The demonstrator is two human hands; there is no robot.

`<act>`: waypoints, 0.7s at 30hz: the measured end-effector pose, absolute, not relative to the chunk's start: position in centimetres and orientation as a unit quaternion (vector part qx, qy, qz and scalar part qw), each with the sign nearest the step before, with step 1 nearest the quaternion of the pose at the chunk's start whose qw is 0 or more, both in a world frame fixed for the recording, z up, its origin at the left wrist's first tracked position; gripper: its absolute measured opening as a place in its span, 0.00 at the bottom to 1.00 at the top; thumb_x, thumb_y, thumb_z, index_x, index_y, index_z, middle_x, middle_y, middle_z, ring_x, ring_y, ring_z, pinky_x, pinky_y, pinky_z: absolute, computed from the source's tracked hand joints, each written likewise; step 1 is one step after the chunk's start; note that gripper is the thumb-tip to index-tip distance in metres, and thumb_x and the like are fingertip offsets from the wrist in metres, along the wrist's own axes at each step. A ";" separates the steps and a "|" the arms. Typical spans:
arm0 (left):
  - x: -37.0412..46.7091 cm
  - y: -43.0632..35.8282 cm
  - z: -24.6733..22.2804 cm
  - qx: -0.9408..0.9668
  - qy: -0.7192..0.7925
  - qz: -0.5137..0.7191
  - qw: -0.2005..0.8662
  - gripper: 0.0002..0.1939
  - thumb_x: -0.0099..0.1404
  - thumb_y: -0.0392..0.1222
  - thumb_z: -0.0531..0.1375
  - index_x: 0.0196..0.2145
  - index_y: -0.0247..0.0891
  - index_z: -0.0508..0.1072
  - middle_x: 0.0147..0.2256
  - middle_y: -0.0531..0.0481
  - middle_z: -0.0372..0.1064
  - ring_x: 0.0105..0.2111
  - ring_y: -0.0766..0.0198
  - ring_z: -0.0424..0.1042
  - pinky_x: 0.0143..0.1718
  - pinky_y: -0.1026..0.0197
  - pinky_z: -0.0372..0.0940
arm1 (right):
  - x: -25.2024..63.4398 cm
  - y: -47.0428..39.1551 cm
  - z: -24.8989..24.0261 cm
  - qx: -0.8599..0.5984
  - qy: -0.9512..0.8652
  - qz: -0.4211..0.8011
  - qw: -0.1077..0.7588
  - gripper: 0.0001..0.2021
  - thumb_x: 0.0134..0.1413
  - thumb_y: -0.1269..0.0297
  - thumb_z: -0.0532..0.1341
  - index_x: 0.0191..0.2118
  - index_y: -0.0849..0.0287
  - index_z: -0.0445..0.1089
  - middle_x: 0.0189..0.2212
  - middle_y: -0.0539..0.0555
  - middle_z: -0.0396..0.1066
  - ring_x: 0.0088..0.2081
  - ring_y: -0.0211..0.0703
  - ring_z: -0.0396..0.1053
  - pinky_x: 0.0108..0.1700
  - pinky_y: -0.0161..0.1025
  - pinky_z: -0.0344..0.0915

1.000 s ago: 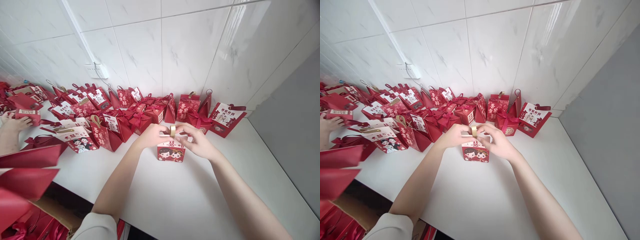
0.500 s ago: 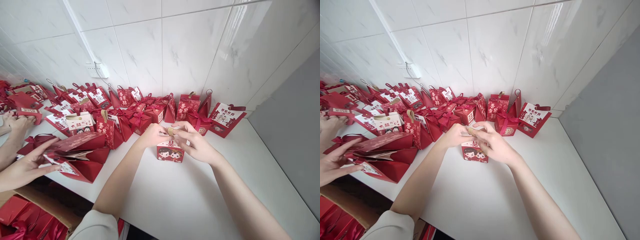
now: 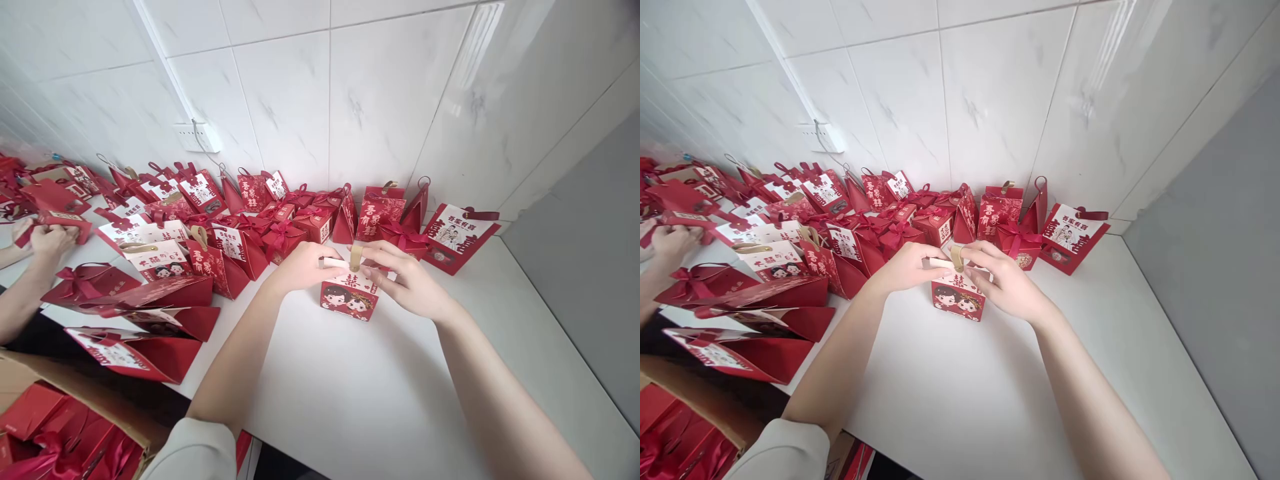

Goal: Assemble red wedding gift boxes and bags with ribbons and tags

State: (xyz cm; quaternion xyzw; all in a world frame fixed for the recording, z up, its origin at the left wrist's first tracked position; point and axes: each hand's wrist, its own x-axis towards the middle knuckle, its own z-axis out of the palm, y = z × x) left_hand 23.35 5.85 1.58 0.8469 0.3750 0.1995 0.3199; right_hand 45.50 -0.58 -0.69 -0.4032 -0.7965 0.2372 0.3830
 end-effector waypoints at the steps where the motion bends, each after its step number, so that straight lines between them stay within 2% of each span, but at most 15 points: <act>1: 23.2 5.8 1.7 0.849 0.372 0.202 0.317 0.12 0.60 0.45 0.60 0.38 0.38 0.80 0.37 0.51 0.78 0.38 0.61 0.74 0.40 0.63 0.65 | 45.6 -0.6 -0.6 -0.406 -0.797 0.240 0.378 0.16 0.65 0.65 0.53 0.55 0.48 0.67 0.49 0.55 0.67 0.45 0.46 0.68 0.42 0.43 0.68; 4: 22.9 5.6 2.0 0.855 0.370 0.206 0.300 0.11 0.62 0.44 0.58 0.37 0.39 0.79 0.38 0.52 0.77 0.38 0.63 0.73 0.39 0.63 0.64 | 45.7 -0.5 -0.7 -0.426 -0.795 0.245 0.357 0.11 0.65 0.62 0.54 0.48 0.52 0.71 0.42 0.54 0.71 0.40 0.46 0.69 0.40 0.43 0.67; 7: 22.6 5.2 2.5 0.858 0.377 0.210 0.278 0.11 0.63 0.44 0.58 0.37 0.40 0.79 0.38 0.52 0.77 0.37 0.63 0.73 0.37 0.62 0.63 | 45.7 -0.4 -0.9 -0.447 -0.788 0.246 0.345 0.10 0.64 0.60 0.55 0.46 0.53 0.71 0.41 0.54 0.73 0.38 0.45 0.69 0.38 0.42 0.66; 13: 22.2 4.4 3.4 0.862 0.384 0.188 0.273 0.11 0.63 0.42 0.58 0.39 0.42 0.79 0.39 0.52 0.77 0.38 0.62 0.73 0.37 0.62 0.63 | 45.2 -0.5 -1.1 -0.449 -0.789 0.268 0.322 0.10 0.65 0.58 0.52 0.41 0.52 0.70 0.32 0.51 0.71 0.30 0.42 0.66 0.29 0.38 0.61; 17: 21.7 3.8 4.3 0.865 0.386 0.157 0.279 0.12 0.62 0.44 0.59 0.42 0.41 0.78 0.41 0.51 0.77 0.39 0.61 0.74 0.40 0.61 0.66 | 45.0 -0.9 -0.8 -0.446 -0.794 0.268 0.315 0.11 0.64 0.59 0.51 0.39 0.51 0.70 0.29 0.50 0.70 0.28 0.41 0.65 0.30 0.37 0.61; 19: 20.9 2.8 5.5 0.864 0.409 0.148 0.252 0.14 0.63 0.46 0.59 0.43 0.42 0.78 0.42 0.51 0.77 0.42 0.59 0.74 0.42 0.60 0.66 | 45.2 -1.2 -0.4 -0.445 -0.798 0.271 0.302 0.11 0.64 0.58 0.52 0.36 0.52 0.70 0.27 0.50 0.70 0.27 0.41 0.65 0.29 0.38 0.61; 21: 19.3 1.0 7.3 0.851 0.464 0.170 0.180 0.15 0.63 0.49 0.59 0.45 0.45 0.77 0.44 0.52 0.76 0.43 0.57 0.74 0.45 0.59 0.67 | 45.5 -1.7 0.0 -0.440 -0.807 0.274 0.283 0.10 0.63 0.58 0.53 0.36 0.51 0.71 0.27 0.50 0.71 0.27 0.42 0.66 0.29 0.38 0.61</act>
